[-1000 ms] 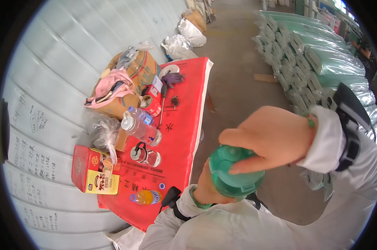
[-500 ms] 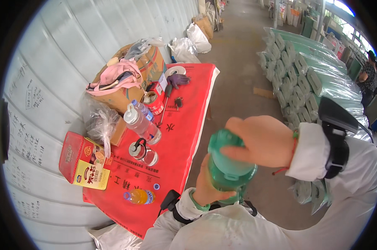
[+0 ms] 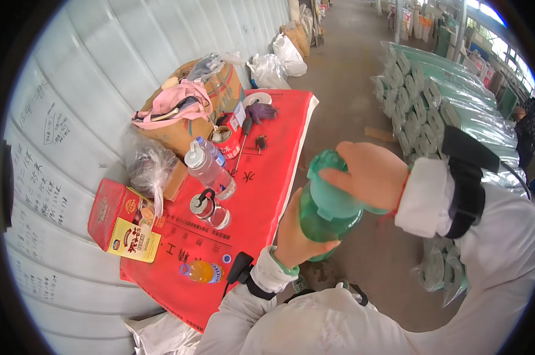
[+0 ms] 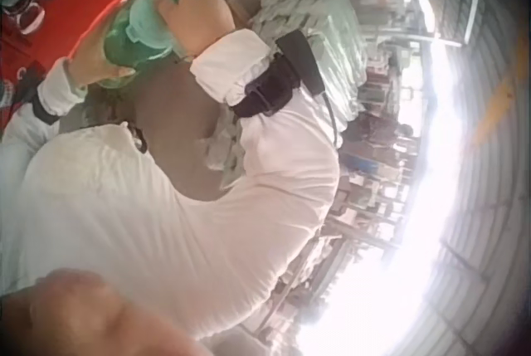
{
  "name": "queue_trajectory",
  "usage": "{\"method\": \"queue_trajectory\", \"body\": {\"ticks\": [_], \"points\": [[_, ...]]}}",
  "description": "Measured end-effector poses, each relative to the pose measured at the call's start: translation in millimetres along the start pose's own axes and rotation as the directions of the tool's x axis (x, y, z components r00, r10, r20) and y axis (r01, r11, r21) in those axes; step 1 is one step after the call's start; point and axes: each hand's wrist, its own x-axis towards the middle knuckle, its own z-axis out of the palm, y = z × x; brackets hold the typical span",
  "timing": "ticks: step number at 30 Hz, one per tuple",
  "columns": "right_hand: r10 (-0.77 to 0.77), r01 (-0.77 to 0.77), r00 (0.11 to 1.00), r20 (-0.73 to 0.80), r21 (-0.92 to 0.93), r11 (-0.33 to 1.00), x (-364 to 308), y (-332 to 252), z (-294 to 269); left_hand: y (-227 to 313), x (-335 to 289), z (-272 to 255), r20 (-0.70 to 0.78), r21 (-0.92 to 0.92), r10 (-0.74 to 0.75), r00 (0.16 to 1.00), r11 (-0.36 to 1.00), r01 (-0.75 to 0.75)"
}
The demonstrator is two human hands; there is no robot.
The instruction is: Pouring orange liquid from a small plastic bottle into a large green water bottle.
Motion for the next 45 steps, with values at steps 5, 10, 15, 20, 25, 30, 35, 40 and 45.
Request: {"method": "queue_trajectory", "body": {"ticks": [5,10,15,20,25,30,35,40,45], "points": [[-0.064,0.068,0.997,0.04,-0.124,0.99,-2.1,-4.1,-12.4,-6.2,1.3,0.9,0.028,-0.125,-0.005,1.0,0.992,0.008],[-0.247,0.276,0.945,0.214,-0.121,0.953,-8.7,5.2,-27.6,-0.9,-0.6,1.9,0.096,-0.162,0.002,0.995,0.987,0.014],[0.0,-0.004,0.998,0.062,0.069,0.998,-12.8,12.1,-11.2,8.0,-3.6,18.4,0.047,-0.165,-0.01,0.999,0.986,0.017],[-0.176,0.16,0.97,0.165,0.106,0.981,-0.4,19.2,-59.9,-6.8,-4.9,12.3,0.115,-0.332,0.006,0.993,0.943,0.033],[-0.84,0.764,0.496,0.221,-0.571,0.301,-25.1,14.9,-62.8,-2.9,-4.0,12.7,0.155,-0.519,-0.004,0.988,0.851,0.085],[-0.35,0.581,0.807,0.475,-0.531,0.617,-36.1,-15.5,-57.4,13.8,-5.4,15.5,0.202,-0.419,0.061,0.978,0.907,0.03],[0.128,-0.122,0.957,0.258,-0.04,0.992,-50.9,5.3,-44.4,6.7,-18.5,32.2,0.284,-0.536,0.045,0.958,0.835,0.12],[-0.67,0.624,0.742,-0.022,-0.342,0.703,-82.4,27.5,-63.6,57.5,1.6,29.0,0.33,-0.549,0.069,0.941,0.825,0.132],[-0.54,0.577,0.807,0.239,-0.513,0.635,-99.4,6.5,-67.4,68.3,-4.2,22.1,0.425,-0.548,0.085,0.901,0.817,0.182]]}}
